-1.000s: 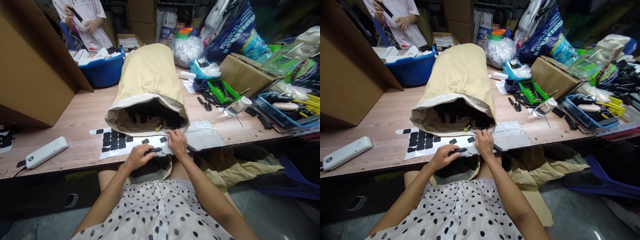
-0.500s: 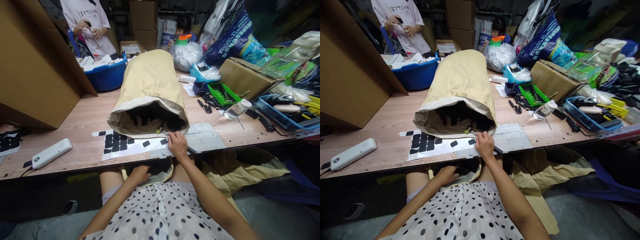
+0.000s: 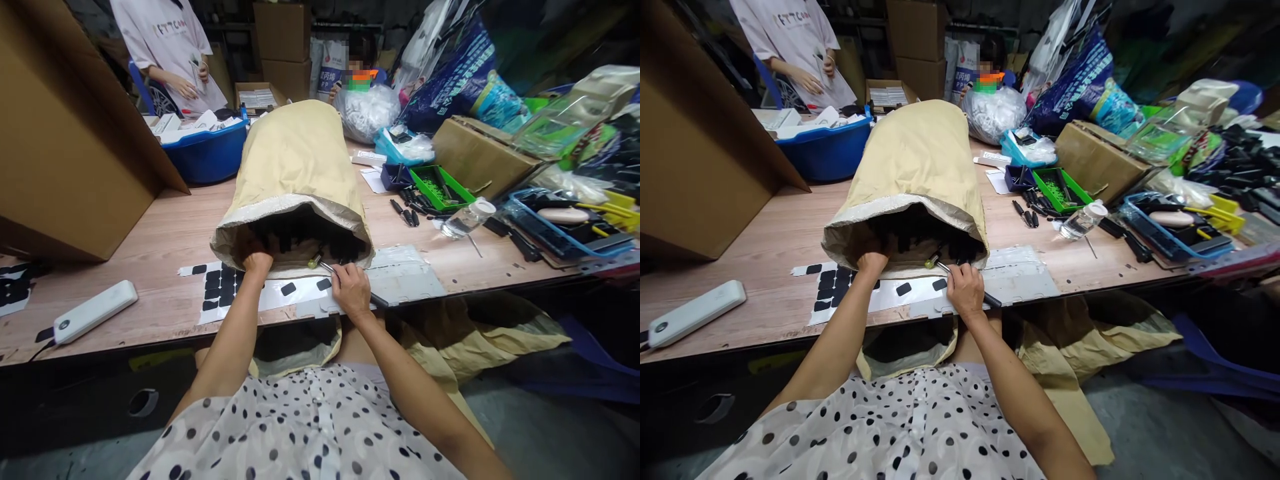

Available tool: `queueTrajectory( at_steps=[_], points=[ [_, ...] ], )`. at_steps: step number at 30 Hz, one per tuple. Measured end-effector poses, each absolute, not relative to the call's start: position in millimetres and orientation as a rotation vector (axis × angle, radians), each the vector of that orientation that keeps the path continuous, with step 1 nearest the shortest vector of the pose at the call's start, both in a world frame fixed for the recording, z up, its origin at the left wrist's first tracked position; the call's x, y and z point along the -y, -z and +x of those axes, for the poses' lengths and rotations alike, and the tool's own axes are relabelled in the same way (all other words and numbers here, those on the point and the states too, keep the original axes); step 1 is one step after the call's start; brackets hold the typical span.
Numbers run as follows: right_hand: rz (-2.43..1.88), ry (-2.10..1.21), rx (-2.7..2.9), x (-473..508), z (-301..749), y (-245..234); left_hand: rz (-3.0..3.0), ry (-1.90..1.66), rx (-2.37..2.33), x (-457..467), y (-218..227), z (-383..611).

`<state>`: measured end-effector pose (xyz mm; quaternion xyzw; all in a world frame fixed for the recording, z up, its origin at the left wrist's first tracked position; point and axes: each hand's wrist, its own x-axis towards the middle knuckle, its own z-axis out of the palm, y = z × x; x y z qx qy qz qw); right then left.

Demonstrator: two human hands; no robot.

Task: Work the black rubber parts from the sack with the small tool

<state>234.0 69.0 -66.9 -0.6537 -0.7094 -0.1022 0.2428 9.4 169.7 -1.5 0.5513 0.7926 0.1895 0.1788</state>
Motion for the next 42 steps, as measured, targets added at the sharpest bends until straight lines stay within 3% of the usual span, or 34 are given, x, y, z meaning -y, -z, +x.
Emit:
queueTrajectory(
  at_steps=[6,12,32,42],
  points=[
    [-1.81,0.232,1.923,-68.3,232.9,65.7,1.73,-0.614,-2.107,-139.8,10.0,-0.9],
    [-1.823,0.224,1.909,-68.0,232.7,65.2,2.093,-0.666,-1.446,-88.6,20.2,6.1],
    [-1.862,0.204,1.961,-72.0,233.4,63.3,2.046,-0.744,-1.464,-82.9,47.8,10.0],
    [-1.694,-0.065,1.77,-46.2,220.8,47.7,2.024,-0.744,-1.476,-83.2,45.8,12.3]
  ],
)
